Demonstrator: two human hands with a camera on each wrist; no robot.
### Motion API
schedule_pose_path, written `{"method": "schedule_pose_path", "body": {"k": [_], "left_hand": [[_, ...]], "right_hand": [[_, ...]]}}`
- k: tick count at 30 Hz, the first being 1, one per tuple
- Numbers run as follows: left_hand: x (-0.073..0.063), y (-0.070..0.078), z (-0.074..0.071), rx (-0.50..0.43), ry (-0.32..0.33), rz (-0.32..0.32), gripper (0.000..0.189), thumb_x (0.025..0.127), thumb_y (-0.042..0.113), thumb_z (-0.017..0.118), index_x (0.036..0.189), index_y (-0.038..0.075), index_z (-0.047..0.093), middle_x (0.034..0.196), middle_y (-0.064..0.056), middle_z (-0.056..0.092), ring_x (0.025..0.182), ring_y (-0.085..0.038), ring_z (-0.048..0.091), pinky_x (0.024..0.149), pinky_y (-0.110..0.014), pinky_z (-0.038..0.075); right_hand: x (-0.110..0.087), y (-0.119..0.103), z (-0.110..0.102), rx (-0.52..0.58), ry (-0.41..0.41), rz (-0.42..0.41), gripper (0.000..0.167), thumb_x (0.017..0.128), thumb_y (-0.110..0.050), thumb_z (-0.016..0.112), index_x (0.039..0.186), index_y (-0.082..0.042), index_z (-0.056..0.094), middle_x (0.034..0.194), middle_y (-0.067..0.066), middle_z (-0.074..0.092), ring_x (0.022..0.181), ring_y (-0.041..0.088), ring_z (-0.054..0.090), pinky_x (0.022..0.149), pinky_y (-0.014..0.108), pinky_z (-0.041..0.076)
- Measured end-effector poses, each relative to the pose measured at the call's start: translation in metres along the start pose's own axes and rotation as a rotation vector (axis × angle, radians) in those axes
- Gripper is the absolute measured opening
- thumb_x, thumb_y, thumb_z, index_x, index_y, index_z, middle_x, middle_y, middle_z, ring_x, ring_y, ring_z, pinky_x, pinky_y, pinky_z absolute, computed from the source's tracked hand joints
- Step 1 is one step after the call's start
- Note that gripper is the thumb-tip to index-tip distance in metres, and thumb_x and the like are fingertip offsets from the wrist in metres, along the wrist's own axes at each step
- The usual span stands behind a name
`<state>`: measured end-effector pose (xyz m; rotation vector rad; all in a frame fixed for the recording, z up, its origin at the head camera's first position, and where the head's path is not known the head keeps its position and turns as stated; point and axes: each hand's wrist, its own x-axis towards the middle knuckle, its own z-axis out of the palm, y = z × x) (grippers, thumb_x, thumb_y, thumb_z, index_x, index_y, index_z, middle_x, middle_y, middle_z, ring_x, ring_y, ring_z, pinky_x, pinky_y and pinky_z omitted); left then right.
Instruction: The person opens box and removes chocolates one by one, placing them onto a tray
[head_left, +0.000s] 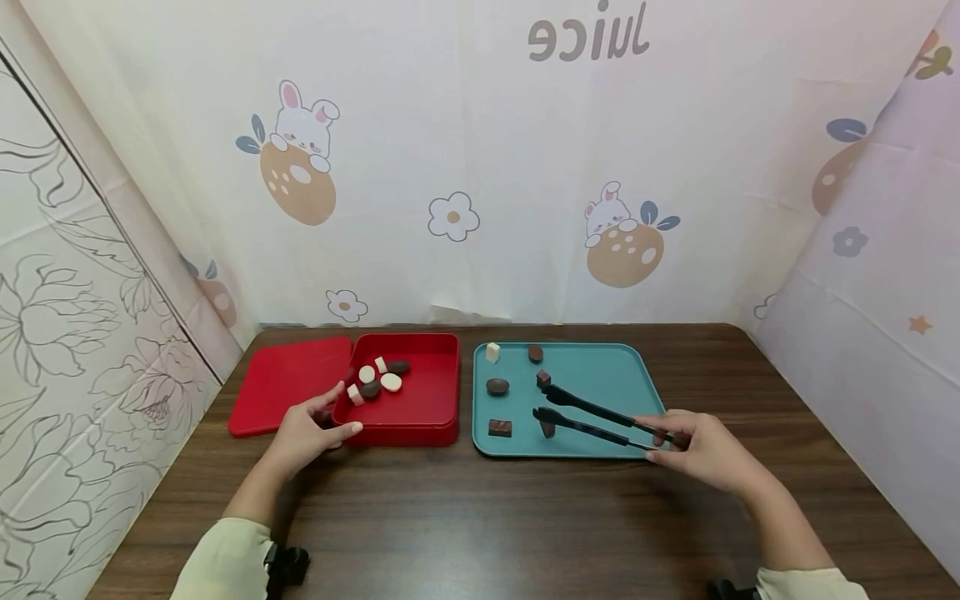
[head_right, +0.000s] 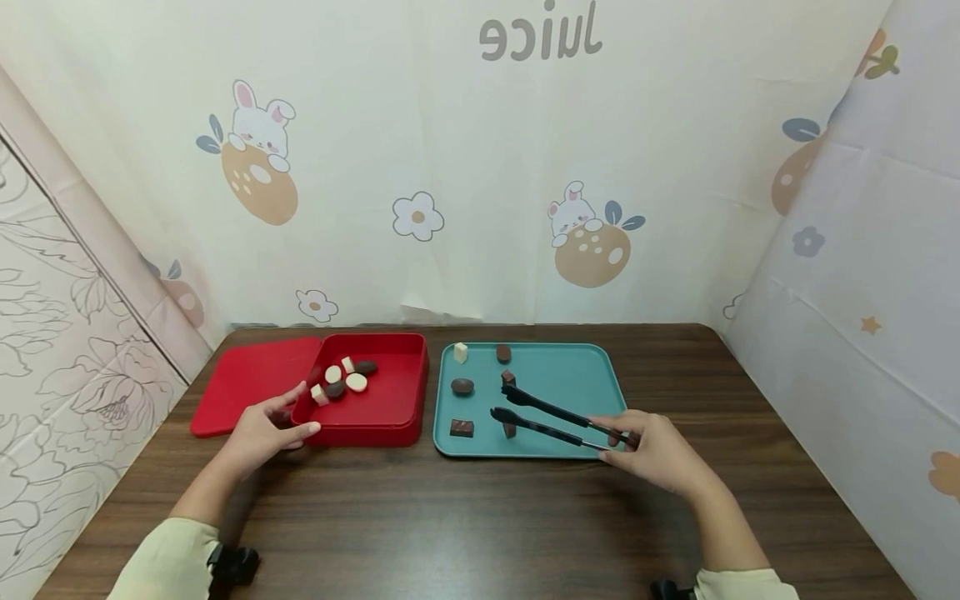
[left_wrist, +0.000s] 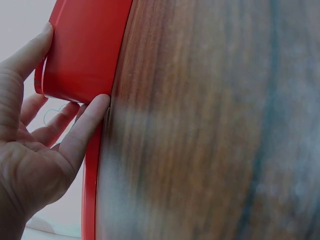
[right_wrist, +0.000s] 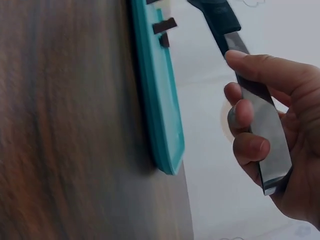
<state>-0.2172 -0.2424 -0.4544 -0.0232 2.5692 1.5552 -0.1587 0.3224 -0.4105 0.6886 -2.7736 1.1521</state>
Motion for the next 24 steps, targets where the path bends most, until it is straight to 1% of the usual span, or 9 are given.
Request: {"method": "schedule_pose_path", "body": {"k": [3,8,13,19,24], "left_hand": [[0.0,0.0,0.0,-0.011,0.001,-0.005,0.089,0.079,0.039,0.081,0.153,0.02,0.034,0.141,-0.024,0.045,0.113,-0.033,0.05,0.073,-0.033,0.058],[0.0,0.0,0.001,-0.015,0.002,-0.006,0.089,0.079,0.038,0.081,0.153,0.019,0.034,0.141,-0.024,0.045,0.112,-0.032,0.051,0.073,-0.032,0.058],[0.001,0.001,0.001,-0.011,0.004,-0.005,0.089,0.08,0.037,0.081,0.153,0.019,0.034,0.139,-0.023,0.047,0.109,-0.031,0.052,0.073,-0.032,0.058],[-0.001,0.001,0.001,-0.01,0.005,-0.007,0.089,0.079,0.038,0.081,0.153,0.019,0.035,0.137,-0.024,0.048,0.109,-0.031,0.052,0.073,-0.033,0.058],[0.0,0.001,0.0,-0.01,0.004,-0.005,0.089,0.079,0.038,0.081,0.153,0.019,0.035,0.135,-0.023,0.049,0.107,-0.03,0.053,0.073,-0.033,0.058]], "right_hand": [[0.002,-0.002,0.006,0.022,0.035,-0.015,0.044,0.08,-0.008,0.08,0.122,-0.005,0.069,0.084,-0.001,0.059,0.053,0.005,0.037,0.044,0.024,0.037],[0.008,-0.005,0.015,0.062,0.131,-0.031,0.043,0.081,-0.006,0.079,0.123,-0.008,0.069,0.086,-0.002,0.061,0.055,0.008,0.039,0.045,0.025,0.037],[0.016,-0.011,0.02,0.074,0.193,-0.069,0.043,0.082,-0.003,0.077,0.123,-0.007,0.068,0.087,-0.001,0.062,0.057,0.009,0.041,0.044,0.025,0.037],[0.031,-0.023,0.026,0.051,0.22,-0.048,0.043,0.083,-0.008,0.078,0.126,-0.01,0.068,0.086,-0.004,0.061,0.059,0.01,0.043,0.047,0.025,0.039],[0.047,-0.036,0.033,0.04,0.201,-0.06,0.043,0.085,-0.011,0.077,0.126,-0.009,0.067,0.085,-0.004,0.061,0.059,0.011,0.043,0.049,0.025,0.039]]}}
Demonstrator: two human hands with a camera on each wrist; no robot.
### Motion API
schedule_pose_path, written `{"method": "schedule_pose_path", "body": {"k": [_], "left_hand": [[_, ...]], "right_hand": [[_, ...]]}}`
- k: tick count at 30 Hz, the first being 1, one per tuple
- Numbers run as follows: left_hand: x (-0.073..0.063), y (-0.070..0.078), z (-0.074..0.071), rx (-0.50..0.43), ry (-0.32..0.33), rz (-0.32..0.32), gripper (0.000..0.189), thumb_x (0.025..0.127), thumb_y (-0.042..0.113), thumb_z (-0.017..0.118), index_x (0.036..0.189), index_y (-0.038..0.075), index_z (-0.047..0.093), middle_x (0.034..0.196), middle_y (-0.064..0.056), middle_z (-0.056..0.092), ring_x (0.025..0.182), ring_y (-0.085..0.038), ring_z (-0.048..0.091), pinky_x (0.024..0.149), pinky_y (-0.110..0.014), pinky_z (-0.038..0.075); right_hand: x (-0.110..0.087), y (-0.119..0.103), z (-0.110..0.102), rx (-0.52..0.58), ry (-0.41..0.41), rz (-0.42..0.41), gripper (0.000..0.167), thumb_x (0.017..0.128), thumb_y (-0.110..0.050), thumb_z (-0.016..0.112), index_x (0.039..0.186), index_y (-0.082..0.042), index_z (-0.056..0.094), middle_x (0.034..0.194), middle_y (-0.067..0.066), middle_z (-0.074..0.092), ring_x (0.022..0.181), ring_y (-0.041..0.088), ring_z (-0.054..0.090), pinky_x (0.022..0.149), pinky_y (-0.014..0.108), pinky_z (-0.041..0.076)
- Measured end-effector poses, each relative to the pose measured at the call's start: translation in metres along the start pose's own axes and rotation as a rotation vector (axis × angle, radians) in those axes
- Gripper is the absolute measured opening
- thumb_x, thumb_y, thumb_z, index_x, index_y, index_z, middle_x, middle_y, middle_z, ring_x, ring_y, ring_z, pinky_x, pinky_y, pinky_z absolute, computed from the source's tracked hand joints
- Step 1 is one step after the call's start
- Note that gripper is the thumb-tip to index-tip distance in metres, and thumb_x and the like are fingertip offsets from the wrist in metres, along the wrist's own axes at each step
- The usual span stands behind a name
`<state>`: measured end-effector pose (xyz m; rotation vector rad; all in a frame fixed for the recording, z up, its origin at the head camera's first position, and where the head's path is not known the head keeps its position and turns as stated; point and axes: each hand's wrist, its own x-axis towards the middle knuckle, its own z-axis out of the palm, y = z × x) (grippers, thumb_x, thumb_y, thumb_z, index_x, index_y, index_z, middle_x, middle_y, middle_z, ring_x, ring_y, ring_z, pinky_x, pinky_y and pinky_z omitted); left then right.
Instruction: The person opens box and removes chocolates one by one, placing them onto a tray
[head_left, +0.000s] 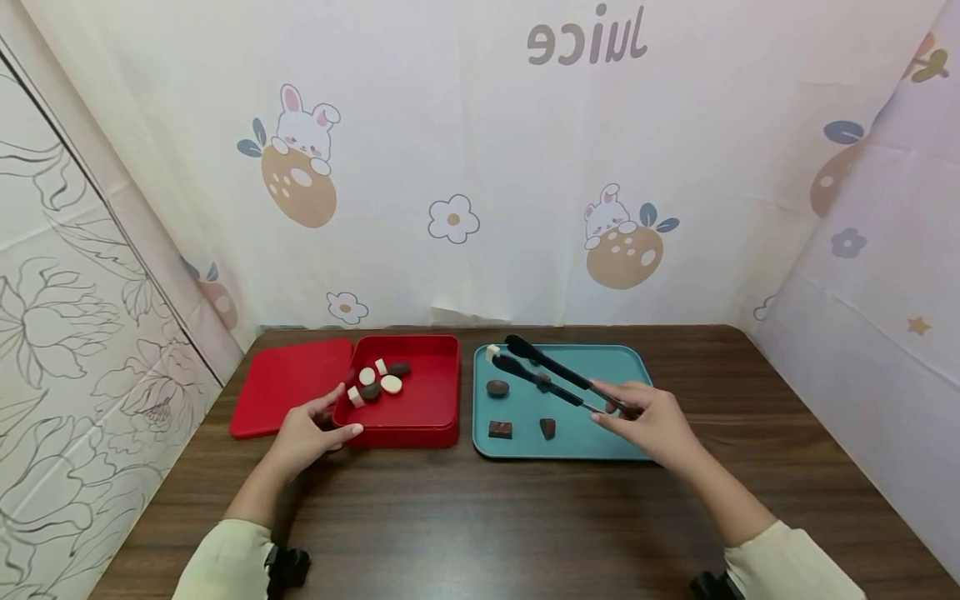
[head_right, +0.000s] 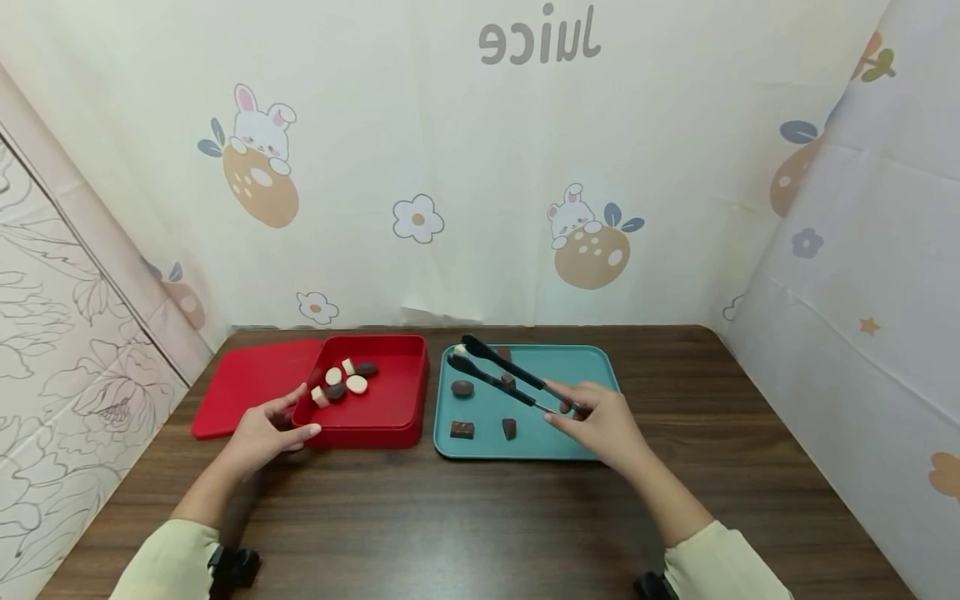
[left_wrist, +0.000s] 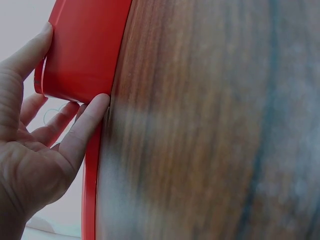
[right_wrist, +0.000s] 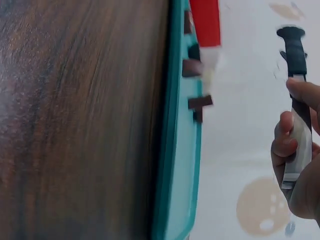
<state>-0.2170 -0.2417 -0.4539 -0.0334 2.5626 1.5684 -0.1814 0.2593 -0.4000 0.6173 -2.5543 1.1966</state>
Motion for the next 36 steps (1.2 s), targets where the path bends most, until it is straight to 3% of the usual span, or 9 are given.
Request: {"method": "schedule_pose_path", "body": {"k": [4,12,18,23,29,36], "left_hand": [[0.0,-0.001,0.0,-0.003,0.0,0.004,0.089,0.079,0.038,0.081,0.153,0.019,0.035,0.136,-0.024,0.049,0.107,-0.03,0.052,0.073,-0.032,0.058],[0.001,-0.002,0.0,-0.004,-0.001,0.018,0.089,0.079,0.038,0.081,0.152,0.018,0.035,0.134,-0.024,0.05,0.105,-0.03,0.053,0.072,-0.032,0.058],[0.001,-0.002,0.001,-0.011,-0.001,0.019,0.089,0.079,0.037,0.082,0.152,0.018,0.035,0.139,-0.024,0.047,0.108,-0.031,0.053,0.072,-0.033,0.059],[0.0,-0.001,0.0,-0.019,-0.003,0.007,0.09,0.078,0.036,0.082,0.152,0.017,0.034,0.143,-0.024,0.042,0.111,-0.032,0.052,0.073,-0.033,0.059],[0.002,-0.002,0.0,-0.02,0.003,-0.001,0.09,0.078,0.036,0.083,0.152,0.019,0.035,0.136,-0.023,0.049,0.106,-0.03,0.054,0.073,-0.033,0.059],[0.002,-0.003,0.0,-0.009,-0.002,-0.003,0.091,0.077,0.039,0.082,0.152,0.021,0.035,0.14,-0.023,0.045,0.107,-0.03,0.053,0.072,-0.032,0.058]], "right_hand": [[0.015,-0.011,0.008,-0.044,-0.046,-0.042,0.043,0.083,-0.01,0.079,0.125,-0.009,0.068,0.082,-0.007,0.059,0.057,0.008,0.041,0.048,0.024,0.038],[0.044,-0.035,0.025,-0.116,-0.166,-0.209,0.046,0.079,-0.009,0.082,0.123,-0.01,0.069,0.077,-0.008,0.056,0.056,0.003,0.042,0.048,0.023,0.04],[0.066,-0.05,0.037,-0.169,-0.308,-0.2,0.044,0.082,-0.014,0.08,0.124,-0.012,0.069,0.079,-0.004,0.058,0.06,0.002,0.049,0.052,0.023,0.045],[0.086,-0.06,0.046,-0.23,-0.356,-0.226,0.044,0.082,-0.019,0.081,0.124,-0.014,0.069,0.073,-0.007,0.053,0.06,0.005,0.047,0.052,0.022,0.046],[0.104,-0.067,0.056,-0.243,-0.432,-0.214,0.044,0.082,-0.019,0.08,0.124,-0.015,0.069,0.076,-0.003,0.057,0.063,0.008,0.048,0.052,0.023,0.047],[0.124,-0.069,0.068,-0.258,-0.49,-0.224,0.043,0.083,-0.018,0.08,0.125,-0.015,0.069,0.077,-0.002,0.058,0.066,0.009,0.049,0.052,0.024,0.043]]}}
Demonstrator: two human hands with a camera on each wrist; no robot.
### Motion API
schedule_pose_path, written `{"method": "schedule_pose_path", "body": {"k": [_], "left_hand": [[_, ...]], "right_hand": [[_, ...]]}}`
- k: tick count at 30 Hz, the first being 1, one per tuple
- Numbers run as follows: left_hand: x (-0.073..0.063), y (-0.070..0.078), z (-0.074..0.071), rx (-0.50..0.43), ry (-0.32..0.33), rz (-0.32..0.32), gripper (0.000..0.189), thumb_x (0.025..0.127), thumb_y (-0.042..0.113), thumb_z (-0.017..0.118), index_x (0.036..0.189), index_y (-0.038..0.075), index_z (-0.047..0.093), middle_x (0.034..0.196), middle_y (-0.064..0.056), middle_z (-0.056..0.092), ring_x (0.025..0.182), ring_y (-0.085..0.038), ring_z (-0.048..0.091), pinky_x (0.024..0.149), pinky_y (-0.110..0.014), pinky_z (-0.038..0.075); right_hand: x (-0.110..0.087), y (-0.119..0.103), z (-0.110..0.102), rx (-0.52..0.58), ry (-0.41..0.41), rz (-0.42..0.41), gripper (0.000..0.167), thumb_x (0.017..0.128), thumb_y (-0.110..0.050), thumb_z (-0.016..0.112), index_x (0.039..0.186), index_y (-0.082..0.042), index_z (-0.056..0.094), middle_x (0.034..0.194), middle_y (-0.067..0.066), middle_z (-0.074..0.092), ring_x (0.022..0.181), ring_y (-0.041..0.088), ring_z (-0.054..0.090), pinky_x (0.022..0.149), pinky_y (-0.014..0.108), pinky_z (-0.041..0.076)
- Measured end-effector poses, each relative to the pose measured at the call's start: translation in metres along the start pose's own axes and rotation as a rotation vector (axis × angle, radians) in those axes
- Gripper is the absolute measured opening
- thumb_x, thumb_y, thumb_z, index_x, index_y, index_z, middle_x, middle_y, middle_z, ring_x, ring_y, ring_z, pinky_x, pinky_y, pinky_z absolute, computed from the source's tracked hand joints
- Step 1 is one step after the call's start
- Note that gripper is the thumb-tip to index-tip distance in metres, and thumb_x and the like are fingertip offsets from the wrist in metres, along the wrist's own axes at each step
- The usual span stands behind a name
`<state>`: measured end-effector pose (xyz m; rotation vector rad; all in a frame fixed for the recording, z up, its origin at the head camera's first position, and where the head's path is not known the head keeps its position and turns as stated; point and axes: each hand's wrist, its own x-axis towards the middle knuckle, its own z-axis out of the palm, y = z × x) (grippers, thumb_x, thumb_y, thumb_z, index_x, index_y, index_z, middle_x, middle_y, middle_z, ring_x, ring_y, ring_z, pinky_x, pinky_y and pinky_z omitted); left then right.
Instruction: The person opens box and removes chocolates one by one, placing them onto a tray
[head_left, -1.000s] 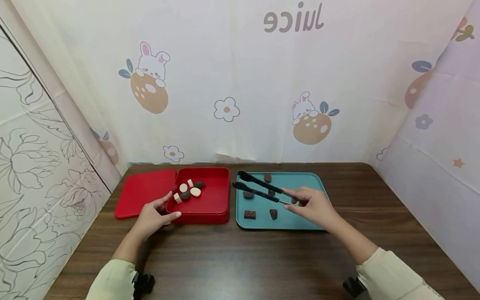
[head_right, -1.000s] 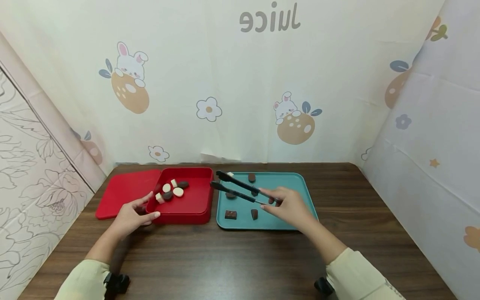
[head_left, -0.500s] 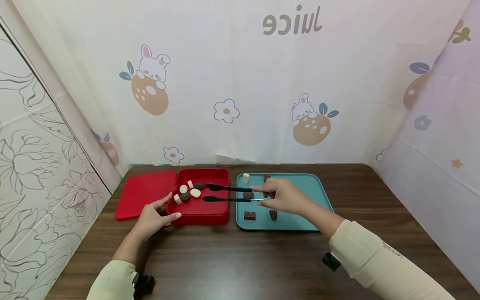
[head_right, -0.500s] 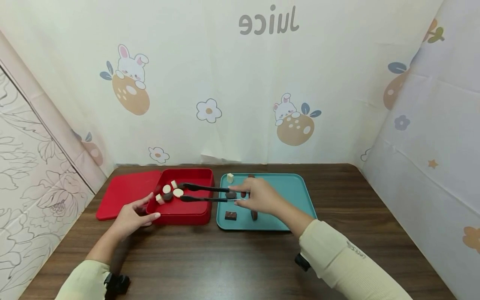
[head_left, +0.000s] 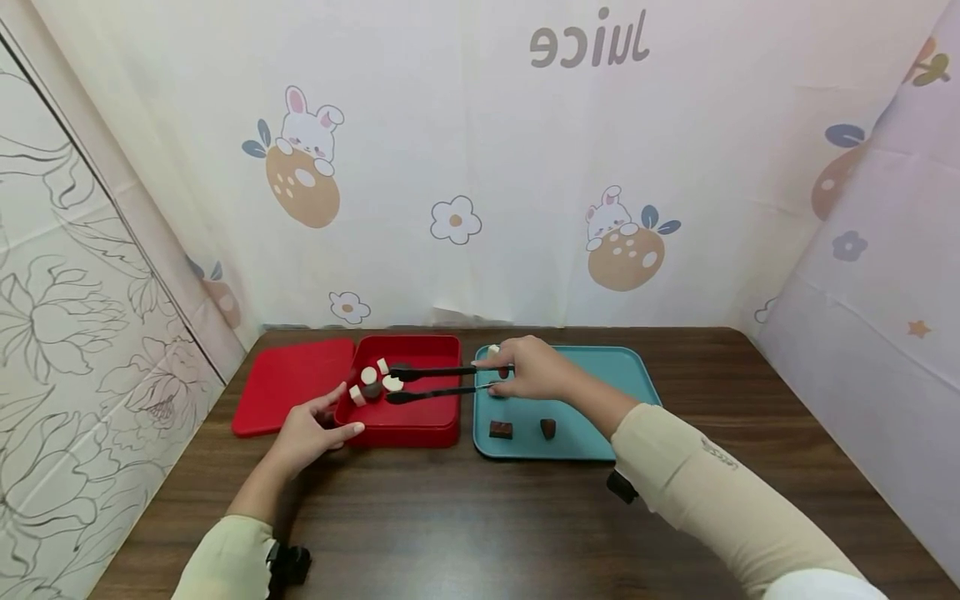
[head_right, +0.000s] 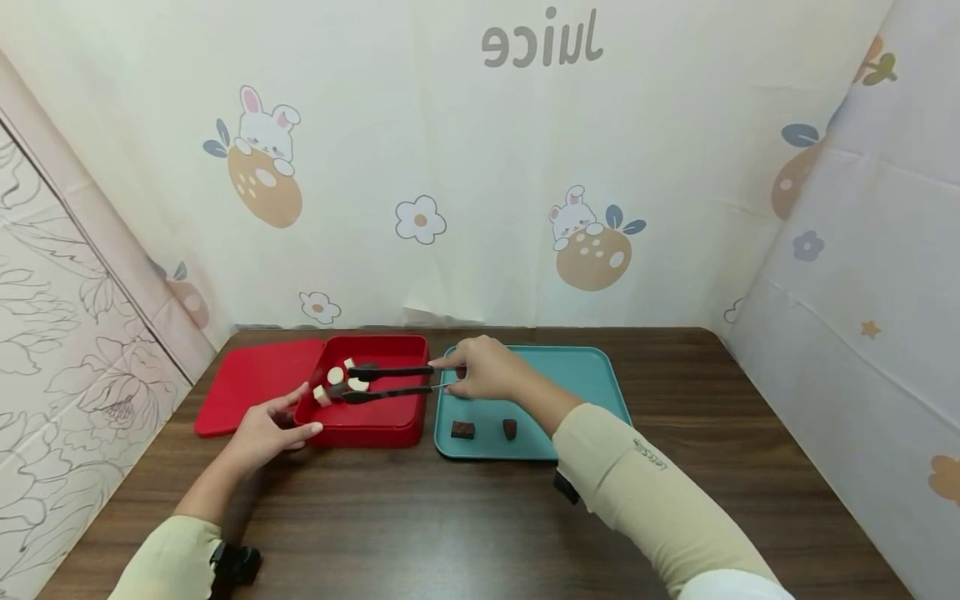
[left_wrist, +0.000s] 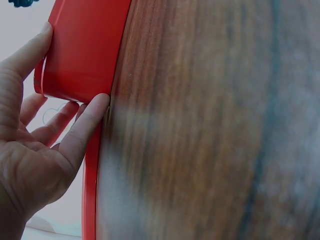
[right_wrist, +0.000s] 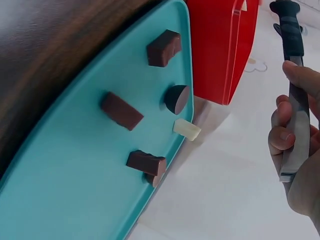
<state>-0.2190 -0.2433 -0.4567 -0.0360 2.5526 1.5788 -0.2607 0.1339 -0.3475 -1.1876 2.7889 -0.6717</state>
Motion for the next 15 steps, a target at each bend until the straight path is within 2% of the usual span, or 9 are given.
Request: {"method": "schedule_pose_path", "body": {"k": [5,12,15], "left_hand": [[0.0,0.0,0.0,-0.005,-0.001,-0.013,0.09,0.078,0.037,0.083,0.152,0.022,0.035,0.14,-0.022,0.044,0.11,-0.032,0.05,0.073,-0.032,0.058],[0.0,0.002,0.0,-0.008,0.001,-0.012,0.089,0.078,0.038,0.083,0.152,0.022,0.036,0.136,-0.022,0.048,0.104,-0.03,0.053,0.072,-0.033,0.058],[0.0,0.001,-0.001,-0.007,-0.001,-0.004,0.09,0.077,0.039,0.083,0.152,0.021,0.036,0.138,-0.023,0.047,0.101,-0.028,0.055,0.072,-0.033,0.058]], "right_hand": [[0.017,0.0,0.002,0.015,-0.06,0.031,0.042,0.084,-0.018,0.077,0.125,-0.016,0.069,0.071,-0.008,0.057,0.059,0.009,0.049,0.051,0.024,0.041],[0.038,0.001,0.013,0.042,-0.149,0.064,0.041,0.086,-0.016,0.076,0.126,-0.013,0.068,0.062,-0.002,0.055,0.05,0.008,0.043,0.05,0.023,0.038],[0.046,-0.001,0.02,0.037,-0.167,0.095,0.041,0.086,-0.018,0.076,0.126,-0.014,0.068,0.064,-0.001,0.059,0.05,0.008,0.042,0.051,0.023,0.037]]}}
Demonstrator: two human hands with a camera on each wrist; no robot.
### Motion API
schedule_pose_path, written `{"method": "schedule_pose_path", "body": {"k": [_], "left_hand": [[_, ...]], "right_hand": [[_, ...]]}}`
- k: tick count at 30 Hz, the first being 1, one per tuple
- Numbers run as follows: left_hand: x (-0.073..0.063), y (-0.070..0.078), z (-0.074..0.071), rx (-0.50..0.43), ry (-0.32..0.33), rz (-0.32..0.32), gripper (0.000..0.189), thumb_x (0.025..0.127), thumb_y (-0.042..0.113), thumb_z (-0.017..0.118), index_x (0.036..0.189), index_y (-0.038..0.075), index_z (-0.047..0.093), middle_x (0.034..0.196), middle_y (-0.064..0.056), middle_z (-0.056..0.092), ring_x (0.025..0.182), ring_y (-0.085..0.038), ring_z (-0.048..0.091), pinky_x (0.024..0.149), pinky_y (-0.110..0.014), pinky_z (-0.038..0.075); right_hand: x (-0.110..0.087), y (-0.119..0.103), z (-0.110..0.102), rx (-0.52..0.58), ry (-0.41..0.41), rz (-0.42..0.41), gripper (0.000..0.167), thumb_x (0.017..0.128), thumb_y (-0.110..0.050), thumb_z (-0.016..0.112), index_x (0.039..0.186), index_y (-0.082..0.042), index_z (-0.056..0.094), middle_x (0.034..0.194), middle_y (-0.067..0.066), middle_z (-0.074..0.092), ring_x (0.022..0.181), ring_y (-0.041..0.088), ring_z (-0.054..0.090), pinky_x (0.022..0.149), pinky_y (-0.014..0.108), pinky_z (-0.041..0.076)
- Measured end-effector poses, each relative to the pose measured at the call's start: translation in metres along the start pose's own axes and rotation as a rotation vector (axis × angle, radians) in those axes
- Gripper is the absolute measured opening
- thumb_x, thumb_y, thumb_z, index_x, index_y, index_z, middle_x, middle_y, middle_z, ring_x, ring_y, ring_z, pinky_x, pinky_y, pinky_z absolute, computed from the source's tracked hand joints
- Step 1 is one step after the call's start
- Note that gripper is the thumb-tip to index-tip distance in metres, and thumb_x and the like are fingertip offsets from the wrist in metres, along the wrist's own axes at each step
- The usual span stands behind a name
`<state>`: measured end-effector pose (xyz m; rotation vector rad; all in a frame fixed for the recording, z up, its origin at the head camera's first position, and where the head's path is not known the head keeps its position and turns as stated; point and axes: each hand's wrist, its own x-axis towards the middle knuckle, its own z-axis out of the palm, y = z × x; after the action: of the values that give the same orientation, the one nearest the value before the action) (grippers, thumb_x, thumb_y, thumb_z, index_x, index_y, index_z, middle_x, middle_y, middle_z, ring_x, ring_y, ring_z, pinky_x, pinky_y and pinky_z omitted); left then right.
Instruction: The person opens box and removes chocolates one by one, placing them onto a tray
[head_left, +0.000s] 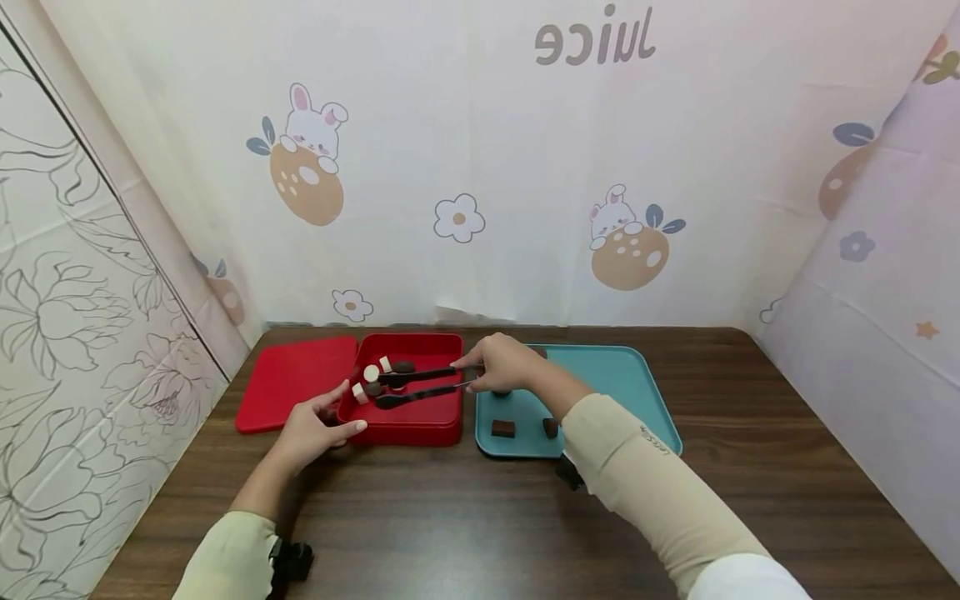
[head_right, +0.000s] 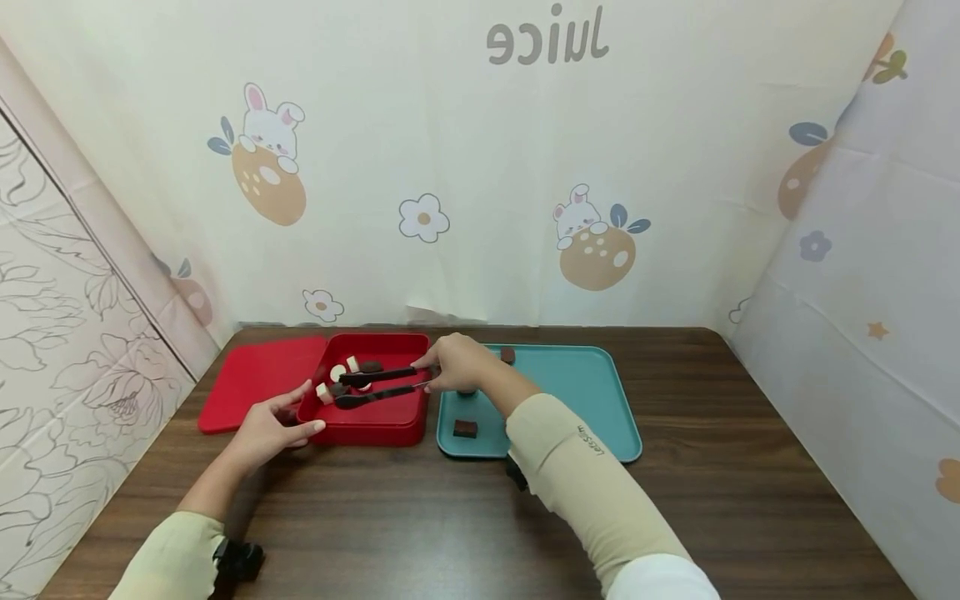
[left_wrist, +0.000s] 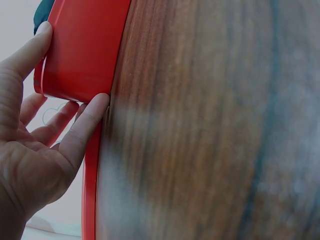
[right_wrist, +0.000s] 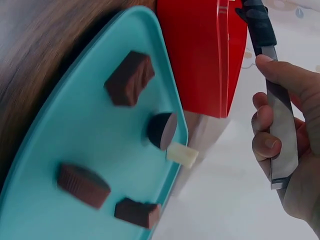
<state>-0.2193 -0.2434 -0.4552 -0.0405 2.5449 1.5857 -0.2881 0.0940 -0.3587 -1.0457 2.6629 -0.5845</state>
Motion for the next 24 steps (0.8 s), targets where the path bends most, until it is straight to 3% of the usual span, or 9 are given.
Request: {"method": "schedule_pose_path", "body": {"k": [5,12,17,24], "left_hand": [[0.001,-0.001,0.0,0.011,0.002,-0.005,0.09,0.077,0.04,0.083,0.152,0.022,0.036,0.141,-0.024,0.044,0.099,-0.028,0.057,0.071,-0.033,0.058],[0.002,-0.003,0.0,0.008,-0.001,-0.008,0.09,0.077,0.04,0.083,0.152,0.022,0.036,0.141,-0.023,0.044,0.103,-0.029,0.054,0.071,-0.032,0.058],[0.003,-0.003,0.0,0.006,0.002,0.001,0.09,0.076,0.039,0.083,0.152,0.02,0.037,0.14,-0.023,0.046,0.1,-0.028,0.056,0.07,-0.032,0.058],[0.003,-0.002,-0.001,0.013,0.004,0.0,0.09,0.077,0.039,0.083,0.152,0.021,0.036,0.142,-0.023,0.045,0.107,-0.029,0.053,0.071,-0.03,0.058]], "right_hand": [[0.016,-0.006,0.008,0.016,0.002,0.056,0.041,0.086,-0.021,0.076,0.126,-0.015,0.068,0.072,-0.005,0.066,0.055,0.009,0.048,0.054,0.024,0.043],[0.035,-0.01,0.019,-0.004,-0.026,0.083,0.042,0.085,-0.023,0.077,0.126,-0.017,0.068,0.06,-0.004,0.062,0.05,0.011,0.042,0.05,0.022,0.041],[0.044,-0.008,0.026,-0.017,-0.015,0.096,0.043,0.084,-0.023,0.078,0.125,-0.017,0.069,0.063,-0.007,0.063,0.052,0.011,0.045,0.052,0.022,0.043],[0.054,-0.012,0.029,-0.033,-0.016,0.116,0.047,0.08,-0.023,0.081,0.125,-0.018,0.069,0.065,-0.008,0.063,0.056,0.012,0.05,0.052,0.022,0.046]]}}
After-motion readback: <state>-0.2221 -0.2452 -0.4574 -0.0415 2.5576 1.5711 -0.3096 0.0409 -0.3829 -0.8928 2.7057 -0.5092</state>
